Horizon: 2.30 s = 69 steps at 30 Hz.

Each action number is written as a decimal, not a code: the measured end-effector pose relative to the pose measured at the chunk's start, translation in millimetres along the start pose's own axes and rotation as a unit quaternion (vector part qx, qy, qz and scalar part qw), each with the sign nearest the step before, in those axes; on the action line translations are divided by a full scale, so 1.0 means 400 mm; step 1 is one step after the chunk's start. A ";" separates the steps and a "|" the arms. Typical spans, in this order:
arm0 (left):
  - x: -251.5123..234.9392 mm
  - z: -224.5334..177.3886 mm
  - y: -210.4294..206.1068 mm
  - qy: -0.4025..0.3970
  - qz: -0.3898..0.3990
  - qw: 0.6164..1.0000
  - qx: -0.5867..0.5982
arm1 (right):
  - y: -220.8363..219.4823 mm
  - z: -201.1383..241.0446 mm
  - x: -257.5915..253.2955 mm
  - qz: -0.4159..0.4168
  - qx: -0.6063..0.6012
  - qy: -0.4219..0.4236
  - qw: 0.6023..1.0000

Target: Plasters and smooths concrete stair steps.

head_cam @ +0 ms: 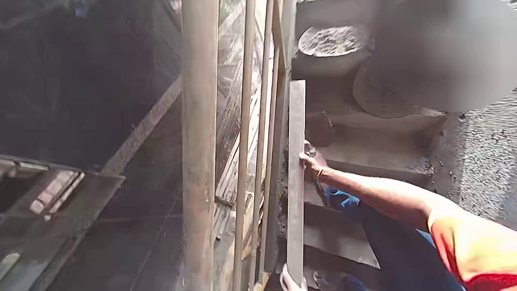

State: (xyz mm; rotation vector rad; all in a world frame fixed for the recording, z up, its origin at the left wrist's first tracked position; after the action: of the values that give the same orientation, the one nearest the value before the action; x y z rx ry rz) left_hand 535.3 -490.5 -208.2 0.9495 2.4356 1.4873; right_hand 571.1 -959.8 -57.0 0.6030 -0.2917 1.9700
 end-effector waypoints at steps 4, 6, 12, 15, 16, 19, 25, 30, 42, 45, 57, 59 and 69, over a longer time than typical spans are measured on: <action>-0.205 -0.029 -0.114 0.106 -0.001 0.993 0.053 | -0.033 0.038 -0.104 0.021 -0.026 0.065 0.997; -0.290 -0.011 -0.148 0.104 -0.022 0.994 0.020 | -0.045 0.053 -0.187 0.037 -0.095 0.102 0.990; -0.428 0.035 -0.220 0.108 -0.065 0.992 0.004 | -0.074 0.012 -0.375 0.100 -0.196 0.167 0.961; -0.459 0.088 -0.252 0.107 -0.066 0.992 0.003 | -0.131 -0.014 -0.374 0.131 -0.189 0.141 0.963; -0.466 0.110 -0.258 0.110 -0.068 0.992 0.009 | -0.148 -0.021 -0.365 0.140 -0.185 0.132 0.964; -0.477 0.158 -0.270 0.130 -0.065 0.989 0.022 | -0.188 -0.054 -0.357 0.152 -0.201 0.117 0.961; -0.492 0.237 -0.277 0.157 -0.031 0.987 0.010 | -0.240 -0.150 -0.365 0.129 -0.148 0.091 0.976; -0.496 0.292 -0.297 0.112 -0.035 0.993 -0.003 | -0.270 -0.183 -0.377 0.121 -0.099 0.092 0.983; -0.519 0.338 -0.333 0.089 -0.031 0.996 -0.004 | -0.275 -0.204 -0.406 0.096 0.036 0.074 0.992; -0.528 0.337 -0.324 0.092 -0.033 0.995 -0.004 | -0.270 -0.204 -0.410 0.102 0.054 0.053 0.992; -0.528 0.361 -0.330 0.097 0.000 0.995 -0.029 | -0.275 -0.190 -0.398 0.120 0.117 0.023 0.985; -0.532 0.367 -0.327 0.098 0.003 0.994 -0.039 | -0.273 -0.186 -0.393 0.124 0.117 0.018 0.985; -0.545 0.390 -0.337 0.100 0.017 0.993 -0.055 | -0.268 -0.204 -0.408 0.115 0.096 0.038 0.988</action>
State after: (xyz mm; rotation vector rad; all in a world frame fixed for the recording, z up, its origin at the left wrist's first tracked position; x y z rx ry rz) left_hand 713.6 -540.4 -444.4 0.8630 2.4488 1.7888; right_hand 702.1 -998.7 -218.6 0.6376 -0.1281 2.2564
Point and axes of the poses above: each hand's wrist, its own x-axis away from the middle knuckle, its own y-axis out of the back of the hand, z = x × y, the point moved 8 cm from there along -x, towards the middle knuckle, and after that the axes turned 13 degrees about -y, right-handed, at the moved point
